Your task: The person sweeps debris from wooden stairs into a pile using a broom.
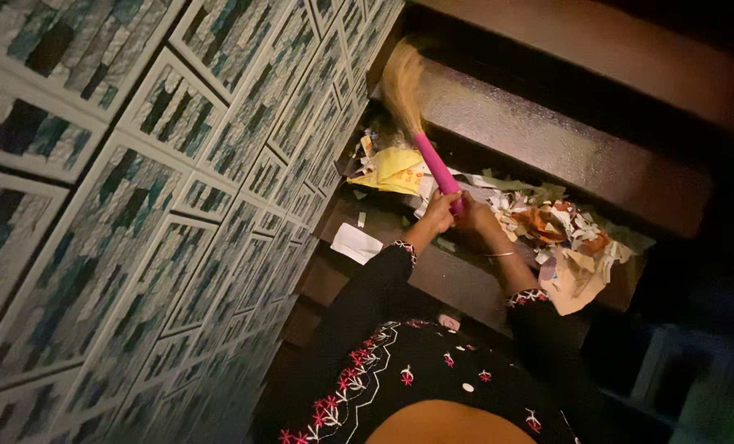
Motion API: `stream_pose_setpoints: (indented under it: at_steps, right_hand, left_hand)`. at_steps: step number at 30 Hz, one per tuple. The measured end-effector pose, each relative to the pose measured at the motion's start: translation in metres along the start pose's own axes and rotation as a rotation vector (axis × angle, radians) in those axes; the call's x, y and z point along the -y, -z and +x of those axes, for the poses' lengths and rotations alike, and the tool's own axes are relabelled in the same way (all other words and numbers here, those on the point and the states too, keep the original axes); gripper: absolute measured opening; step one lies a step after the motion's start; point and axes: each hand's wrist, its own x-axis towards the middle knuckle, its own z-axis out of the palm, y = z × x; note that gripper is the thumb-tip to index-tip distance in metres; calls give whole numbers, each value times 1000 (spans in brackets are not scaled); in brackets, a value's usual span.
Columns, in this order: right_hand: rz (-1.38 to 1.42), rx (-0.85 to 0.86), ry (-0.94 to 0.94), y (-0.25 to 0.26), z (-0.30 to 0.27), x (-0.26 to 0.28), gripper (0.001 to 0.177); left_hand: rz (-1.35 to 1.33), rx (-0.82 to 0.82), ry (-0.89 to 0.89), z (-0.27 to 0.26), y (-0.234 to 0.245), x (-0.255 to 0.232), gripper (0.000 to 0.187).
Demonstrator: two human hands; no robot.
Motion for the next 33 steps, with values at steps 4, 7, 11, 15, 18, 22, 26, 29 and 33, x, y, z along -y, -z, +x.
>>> stream_pose_setpoints:
  at_steps: [4, 7, 11, 15, 18, 22, 26, 29, 33]
  right_hand:
    - [-45, -104, 152, 11, -33, -42, 93]
    - [-104, -72, 193, 25, -62, -66, 79]
    - [-143, -13, 119, 27, -103, -81, 78]
    - [-61, -423, 707, 13, -149, -98, 77]
    - [-184, 70, 144, 2, -196, -117, 85]
    - [22, -82, 227, -16, -266, -127, 68]
    - [-119, -71, 15, -31, -321, -122, 85]
    - [-45, -137, 34, -26, -340, -125, 98]
    - [28, -166, 17, -24, -329, -131, 102]
  left_hand:
    - [-24, -8, 212, -6, -10, 15, 49]
    - [-65, 82, 314, -12, -18, 33, 40]
    - [-198, 216, 428, -29, -14, 65, 31]
    - [-264, 305, 464, -57, -5, 105, 28]
    - [-279, 233, 621, -83, 6, 137, 26]
    - [-345, 205, 736, -109, 18, 192, 22]
    - [-244, 156, 832, -141, 15, 220, 24]
    - [-109, 150, 810, -154, -9, 215, 26]
    - [-30, 114, 631, -152, -23, 211, 22]
